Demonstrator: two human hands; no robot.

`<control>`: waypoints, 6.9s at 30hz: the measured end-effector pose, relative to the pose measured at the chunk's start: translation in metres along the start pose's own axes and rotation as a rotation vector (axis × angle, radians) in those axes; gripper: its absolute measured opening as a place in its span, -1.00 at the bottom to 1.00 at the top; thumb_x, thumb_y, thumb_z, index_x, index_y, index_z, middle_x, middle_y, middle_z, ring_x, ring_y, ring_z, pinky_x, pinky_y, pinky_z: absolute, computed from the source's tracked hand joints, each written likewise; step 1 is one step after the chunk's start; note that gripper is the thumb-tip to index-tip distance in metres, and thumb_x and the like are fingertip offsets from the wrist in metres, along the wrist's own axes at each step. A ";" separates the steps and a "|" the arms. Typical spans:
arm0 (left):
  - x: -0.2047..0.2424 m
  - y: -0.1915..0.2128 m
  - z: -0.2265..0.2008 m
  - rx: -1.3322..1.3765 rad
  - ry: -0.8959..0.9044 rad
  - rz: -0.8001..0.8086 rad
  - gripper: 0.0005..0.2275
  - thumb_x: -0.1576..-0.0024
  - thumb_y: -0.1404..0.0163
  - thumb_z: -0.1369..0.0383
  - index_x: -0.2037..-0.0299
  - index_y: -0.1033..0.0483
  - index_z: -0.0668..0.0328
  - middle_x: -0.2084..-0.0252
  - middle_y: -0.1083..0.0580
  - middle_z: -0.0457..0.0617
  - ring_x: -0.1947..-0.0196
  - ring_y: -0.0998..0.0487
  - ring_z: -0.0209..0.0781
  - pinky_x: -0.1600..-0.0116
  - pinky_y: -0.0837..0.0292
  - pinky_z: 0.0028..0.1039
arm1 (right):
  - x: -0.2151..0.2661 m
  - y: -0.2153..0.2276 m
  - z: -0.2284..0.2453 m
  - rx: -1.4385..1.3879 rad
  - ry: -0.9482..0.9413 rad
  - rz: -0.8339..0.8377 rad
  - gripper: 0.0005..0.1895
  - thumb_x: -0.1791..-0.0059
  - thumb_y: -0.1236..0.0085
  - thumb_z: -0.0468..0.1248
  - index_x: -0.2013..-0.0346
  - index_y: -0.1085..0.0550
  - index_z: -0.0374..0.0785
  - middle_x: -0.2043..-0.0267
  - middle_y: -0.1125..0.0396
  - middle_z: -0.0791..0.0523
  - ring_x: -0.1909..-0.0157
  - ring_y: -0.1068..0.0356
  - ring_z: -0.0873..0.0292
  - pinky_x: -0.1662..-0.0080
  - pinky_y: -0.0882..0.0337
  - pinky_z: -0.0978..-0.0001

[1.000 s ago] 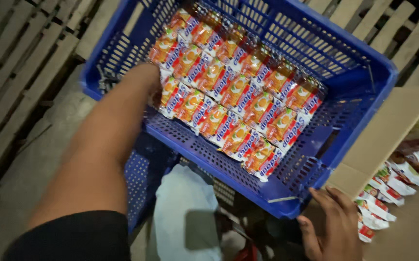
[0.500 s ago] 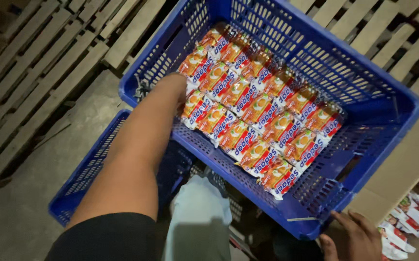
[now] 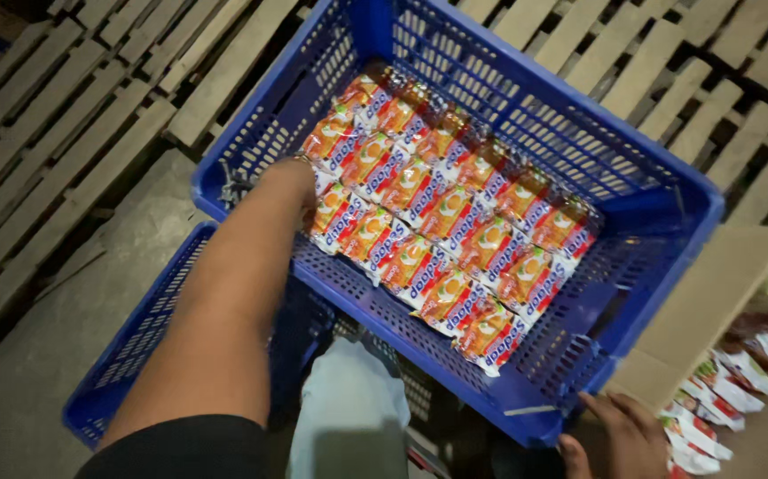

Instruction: The person sorts packets of instant noodles from a blue plastic crate into cardboard boxes and vice versa by hand.

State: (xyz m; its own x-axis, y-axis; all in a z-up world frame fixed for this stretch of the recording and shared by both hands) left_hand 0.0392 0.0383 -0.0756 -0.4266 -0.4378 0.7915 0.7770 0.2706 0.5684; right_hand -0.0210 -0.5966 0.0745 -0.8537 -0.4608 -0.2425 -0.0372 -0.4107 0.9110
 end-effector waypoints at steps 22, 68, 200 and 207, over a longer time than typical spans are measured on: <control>0.417 -0.074 -0.364 0.849 -1.081 -0.315 -0.24 -0.30 -0.01 -0.05 -0.55 -0.14 0.40 -0.45 -0.29 0.54 -0.48 -0.30 0.52 -0.52 -0.22 0.16 | 0.023 0.131 -0.016 -0.292 -0.027 -0.428 -0.88 -0.10 -0.24 -0.21 0.11 -0.67 -0.07 0.22 -0.59 0.13 0.08 -0.63 -0.05 -0.05 -0.58 0.10; 0.403 -0.080 -0.349 1.448 -1.204 -0.206 -0.46 -0.34 0.11 -0.01 -0.35 -0.59 0.19 -0.25 -0.59 0.26 -0.21 -0.55 0.16 -0.29 -0.43 -0.11 | 0.005 0.189 -0.037 -0.582 0.046 -0.427 -0.41 0.09 -0.40 0.31 0.08 -0.70 -0.07 0.01 -0.37 0.03 -0.11 -0.48 -0.07 -0.16 -0.51 0.18; 0.368 -0.108 -0.336 0.509 -1.094 -0.661 -0.30 -0.17 0.13 -0.26 -0.48 -0.35 -0.16 -0.02 -0.61 0.03 0.05 -0.66 0.11 0.19 -0.56 -0.05 | -0.131 0.064 -0.166 -1.238 -1.299 0.117 -0.31 -0.21 0.26 0.21 -0.46 -0.24 -0.16 -0.36 -0.33 -0.17 -0.14 -0.48 -0.26 0.03 -0.60 -0.02; 0.361 -0.114 -0.334 0.499 -1.061 -0.663 -0.24 -0.18 0.22 -0.32 -0.55 -0.24 -0.21 -0.28 -0.59 -0.10 -0.16 -0.67 0.05 0.01 -0.59 -0.04 | -0.154 0.007 -0.170 -1.667 -1.406 0.198 -0.10 -0.12 0.09 0.32 -0.53 -0.17 -0.26 -0.37 -0.32 -0.46 -0.12 -0.52 -0.55 0.05 -0.67 -0.10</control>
State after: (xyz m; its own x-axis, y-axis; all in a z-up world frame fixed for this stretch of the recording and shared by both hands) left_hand -0.0485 -0.4367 0.0699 -0.9794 0.2021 -0.0009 0.1330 0.6481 0.7499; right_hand 0.1985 -0.6626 0.0610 -0.5333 -0.1760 0.8274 -0.2298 -0.9112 -0.3420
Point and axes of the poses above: each hand's wrist, its own x-axis away from the middle knuckle, its own y-axis out of the back of the hand, z = x × y, the point moved 10 cm from there along -x, towards the middle knuckle
